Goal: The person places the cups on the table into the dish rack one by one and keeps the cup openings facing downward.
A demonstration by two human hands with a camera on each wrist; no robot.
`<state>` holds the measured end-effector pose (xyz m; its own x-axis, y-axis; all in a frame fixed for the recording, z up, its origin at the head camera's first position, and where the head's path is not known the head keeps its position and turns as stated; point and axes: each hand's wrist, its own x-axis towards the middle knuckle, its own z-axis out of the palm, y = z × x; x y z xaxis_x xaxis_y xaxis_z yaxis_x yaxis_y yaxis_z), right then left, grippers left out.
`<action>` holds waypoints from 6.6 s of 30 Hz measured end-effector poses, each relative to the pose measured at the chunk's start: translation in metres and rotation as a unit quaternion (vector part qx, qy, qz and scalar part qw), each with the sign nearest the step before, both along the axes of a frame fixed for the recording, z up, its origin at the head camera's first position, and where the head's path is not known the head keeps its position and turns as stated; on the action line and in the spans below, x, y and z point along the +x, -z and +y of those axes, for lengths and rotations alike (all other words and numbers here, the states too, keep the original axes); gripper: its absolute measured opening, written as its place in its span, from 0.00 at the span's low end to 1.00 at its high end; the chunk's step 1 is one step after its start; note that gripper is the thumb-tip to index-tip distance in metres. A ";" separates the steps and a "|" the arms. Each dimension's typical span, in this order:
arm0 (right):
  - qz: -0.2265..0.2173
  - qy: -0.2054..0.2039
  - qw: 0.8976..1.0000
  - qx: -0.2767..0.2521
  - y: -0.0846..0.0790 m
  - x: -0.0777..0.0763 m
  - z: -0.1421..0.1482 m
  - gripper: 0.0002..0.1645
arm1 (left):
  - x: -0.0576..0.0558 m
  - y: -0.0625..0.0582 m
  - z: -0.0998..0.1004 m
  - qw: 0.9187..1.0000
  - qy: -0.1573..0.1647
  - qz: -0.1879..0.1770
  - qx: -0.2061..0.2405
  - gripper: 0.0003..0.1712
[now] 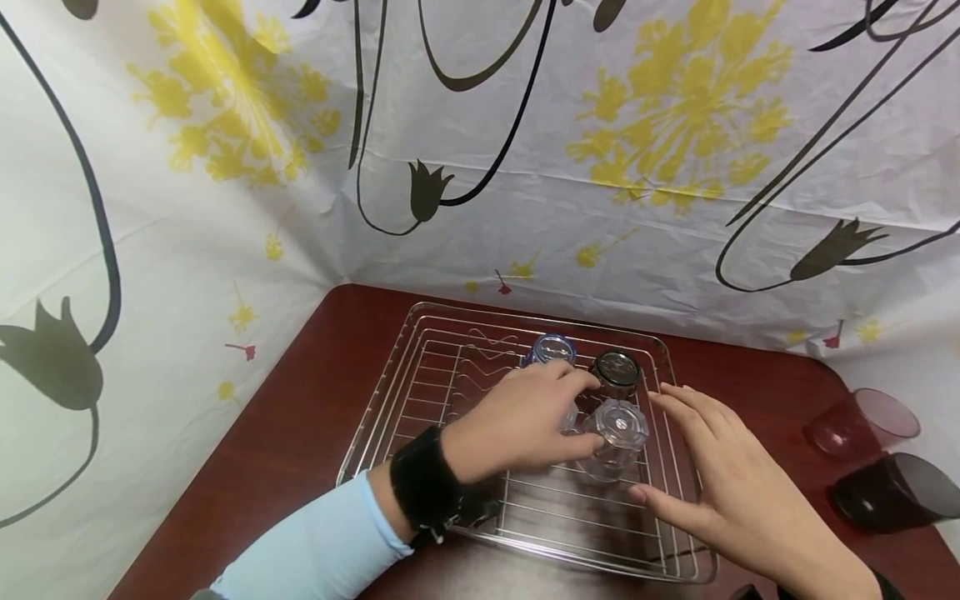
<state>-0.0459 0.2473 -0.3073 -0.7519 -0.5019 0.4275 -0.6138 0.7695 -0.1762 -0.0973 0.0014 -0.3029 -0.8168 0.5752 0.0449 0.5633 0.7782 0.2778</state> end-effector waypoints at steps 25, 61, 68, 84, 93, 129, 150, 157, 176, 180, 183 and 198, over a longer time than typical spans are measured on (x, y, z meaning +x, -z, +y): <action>-0.009 0.020 1.000 0.005 0.005 -0.003 0.009 0.55 | 0.053 0.013 -0.081 0.977 -0.116 0.166 0.070 0.34; -0.040 0.106 0.993 0.017 0.033 -0.026 0.061 0.46 | 0.060 0.038 -0.081 0.973 -0.141 0.173 0.059 0.36; -0.043 0.141 0.989 0.021 0.042 -0.037 0.088 0.44 | 0.061 0.037 -0.081 0.972 -0.142 0.174 0.062 0.35; -0.094 0.257 0.960 0.058 0.062 -0.056 0.167 0.48 | 0.062 0.036 -0.081 0.974 -0.146 0.162 0.059 0.36; -0.112 0.304 0.943 0.073 0.076 -0.057 0.196 0.49 | 0.063 0.037 -0.081 0.978 -0.144 0.144 0.053 0.37; -0.074 0.336 0.938 -0.044 0.121 -0.043 0.245 0.40 | 0.060 0.042 -0.077 0.983 -0.141 0.112 0.038 0.38; -0.050 0.319 0.945 -0.056 0.131 -0.043 0.254 0.33 | 0.058 0.042 -0.076 0.984 -0.140 0.104 0.043 0.38; 0.011 0.265 0.958 -0.107 0.110 -0.041 0.235 0.33 | 0.058 0.039 -0.076 0.985 -0.135 0.096 0.050 0.38; 0.243 0.082 0.959 -0.117 -0.008 -0.010 0.071 0.50 | 0.060 0.028 -0.062 0.991 -0.099 0.050 0.078 0.39; 0.276 0.037 0.955 -0.098 -0.023 -0.003 0.040 0.44 | 0.061 0.026 -0.059 0.992 -0.090 0.044 0.083 0.39; 0.245 0.009 0.967 -0.074 -0.030 0.002 0.024 0.44 | 0.062 0.027 -0.058 0.992 -0.082 0.045 0.085 0.39; 0.107 -0.050 0.993 -0.003 -0.036 0.021 -0.021 0.40 | 0.065 0.034 -0.051 0.993 -0.070 0.048 0.086 0.43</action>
